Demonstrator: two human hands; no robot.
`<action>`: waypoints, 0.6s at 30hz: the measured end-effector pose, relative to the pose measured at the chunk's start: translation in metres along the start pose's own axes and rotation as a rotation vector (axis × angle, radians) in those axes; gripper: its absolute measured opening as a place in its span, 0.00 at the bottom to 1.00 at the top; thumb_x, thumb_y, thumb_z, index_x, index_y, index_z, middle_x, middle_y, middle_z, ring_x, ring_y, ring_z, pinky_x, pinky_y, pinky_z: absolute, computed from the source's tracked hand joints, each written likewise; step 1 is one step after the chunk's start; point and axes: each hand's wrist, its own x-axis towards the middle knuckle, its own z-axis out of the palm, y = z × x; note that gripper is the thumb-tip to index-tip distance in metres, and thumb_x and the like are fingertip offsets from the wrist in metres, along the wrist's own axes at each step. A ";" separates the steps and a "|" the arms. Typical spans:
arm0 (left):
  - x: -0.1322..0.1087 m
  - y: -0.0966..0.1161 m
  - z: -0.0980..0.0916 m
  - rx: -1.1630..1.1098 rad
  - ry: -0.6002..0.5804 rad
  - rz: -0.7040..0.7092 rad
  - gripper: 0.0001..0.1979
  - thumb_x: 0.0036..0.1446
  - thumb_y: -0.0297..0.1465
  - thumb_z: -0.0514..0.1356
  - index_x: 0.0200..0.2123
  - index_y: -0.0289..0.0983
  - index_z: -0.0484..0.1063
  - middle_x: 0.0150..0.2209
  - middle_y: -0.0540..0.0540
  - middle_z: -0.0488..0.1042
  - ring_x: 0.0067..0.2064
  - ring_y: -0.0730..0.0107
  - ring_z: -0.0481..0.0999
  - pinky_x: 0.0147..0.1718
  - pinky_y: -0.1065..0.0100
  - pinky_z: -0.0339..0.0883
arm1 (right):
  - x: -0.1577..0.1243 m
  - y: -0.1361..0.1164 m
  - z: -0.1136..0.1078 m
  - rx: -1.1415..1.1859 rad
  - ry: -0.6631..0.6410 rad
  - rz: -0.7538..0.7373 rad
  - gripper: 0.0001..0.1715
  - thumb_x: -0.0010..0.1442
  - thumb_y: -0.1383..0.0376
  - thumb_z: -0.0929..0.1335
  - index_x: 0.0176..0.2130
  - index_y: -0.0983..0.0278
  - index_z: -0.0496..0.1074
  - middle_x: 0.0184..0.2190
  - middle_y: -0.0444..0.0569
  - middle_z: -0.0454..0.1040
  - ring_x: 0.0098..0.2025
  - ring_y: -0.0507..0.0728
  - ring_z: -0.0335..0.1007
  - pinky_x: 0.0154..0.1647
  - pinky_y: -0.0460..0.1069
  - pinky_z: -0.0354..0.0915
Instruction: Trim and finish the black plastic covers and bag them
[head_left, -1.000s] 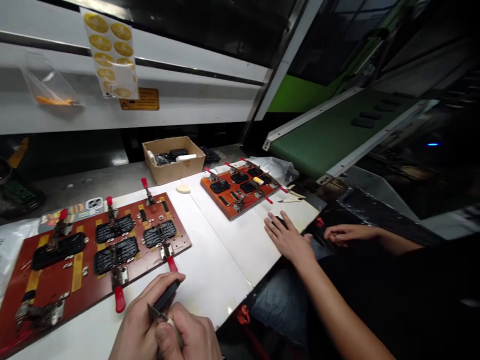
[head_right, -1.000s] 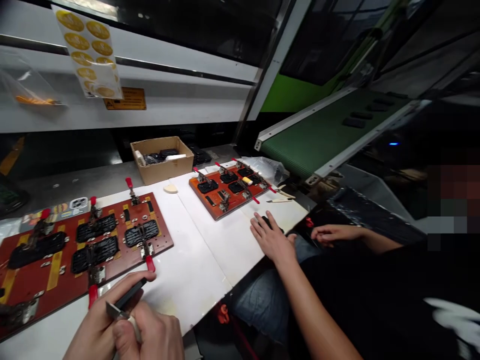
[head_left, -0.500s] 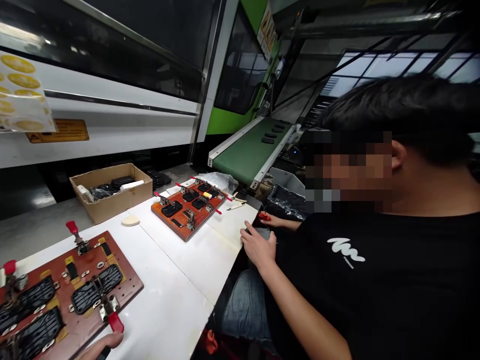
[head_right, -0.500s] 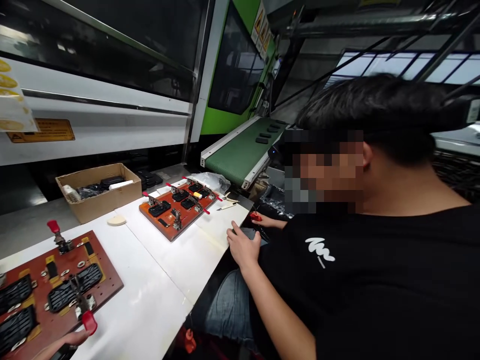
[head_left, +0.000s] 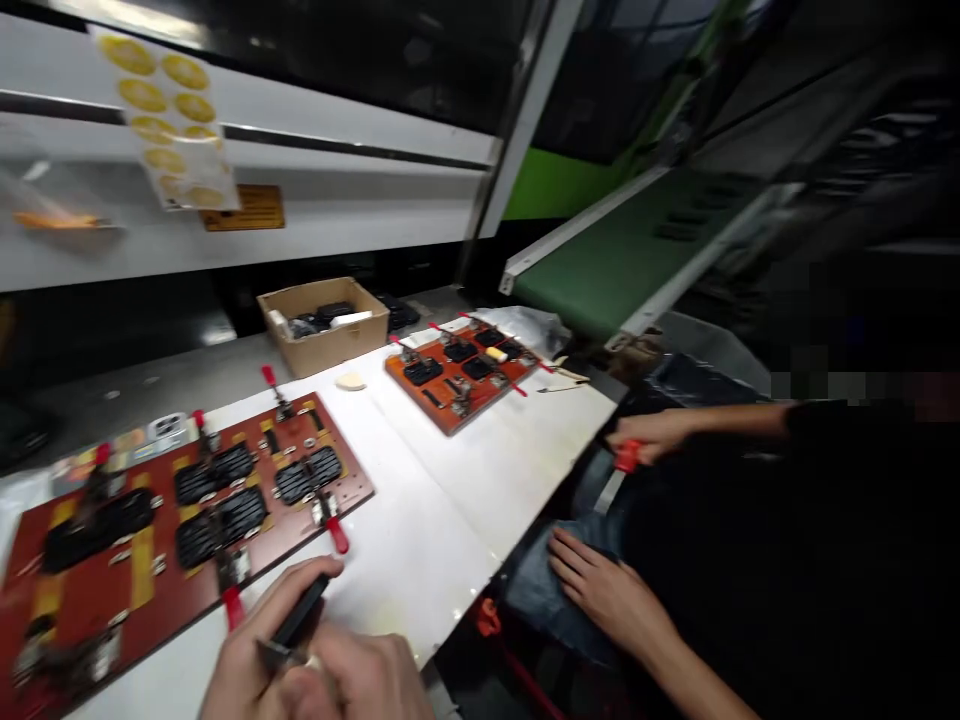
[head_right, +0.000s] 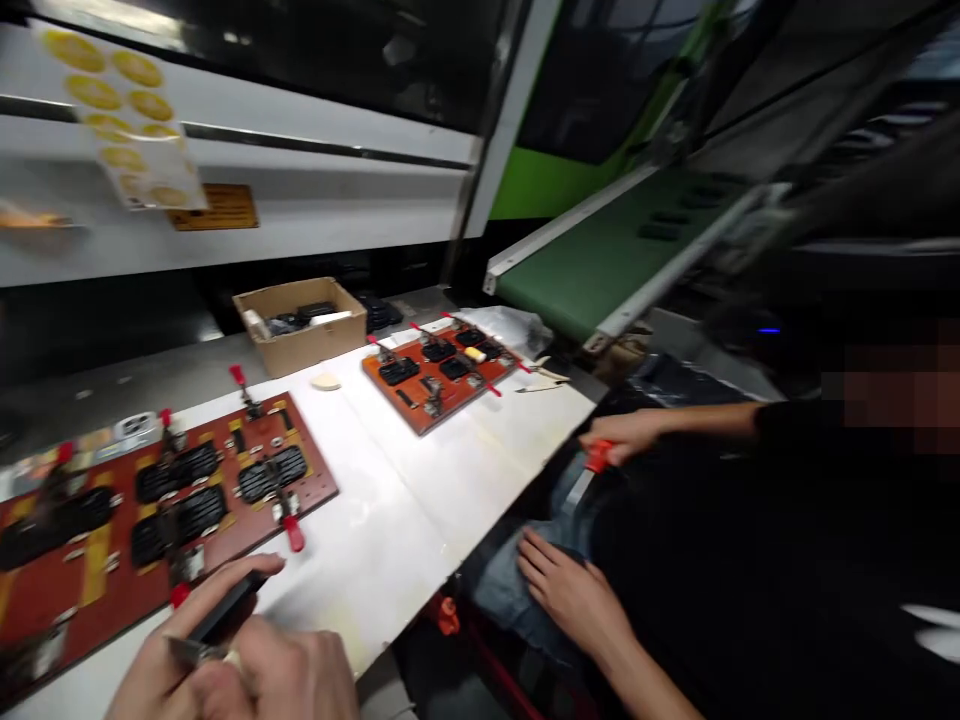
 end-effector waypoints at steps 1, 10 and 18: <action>0.000 0.002 -0.001 0.043 -0.009 0.011 0.20 0.56 0.34 0.63 0.53 0.44 0.76 0.54 0.45 0.79 0.56 0.52 0.78 0.48 0.67 0.77 | -0.006 -0.020 0.031 0.006 -0.095 -0.023 0.37 0.71 0.38 0.50 0.38 0.55 0.75 0.29 0.44 0.76 0.29 0.55 0.72 0.26 0.46 0.59; -0.001 0.020 0.001 0.028 0.029 -0.056 0.20 0.61 0.29 0.54 0.55 0.41 0.73 0.58 0.43 0.74 0.58 0.61 0.74 0.55 0.67 0.68 | -0.012 -0.079 0.101 -0.095 -0.580 -0.065 0.25 0.72 0.46 0.56 0.31 0.60 0.57 0.22 0.41 0.60 0.23 0.51 0.54 0.25 0.47 0.46; -0.004 0.017 -0.003 0.010 0.081 -0.093 0.23 0.56 0.25 0.53 0.54 0.41 0.74 0.58 0.43 0.74 0.58 0.60 0.73 0.56 0.65 0.67 | -0.009 -0.079 0.105 -0.129 -0.494 -0.038 0.26 0.72 0.46 0.56 0.30 0.60 0.54 0.22 0.39 0.56 0.24 0.50 0.49 0.26 0.48 0.43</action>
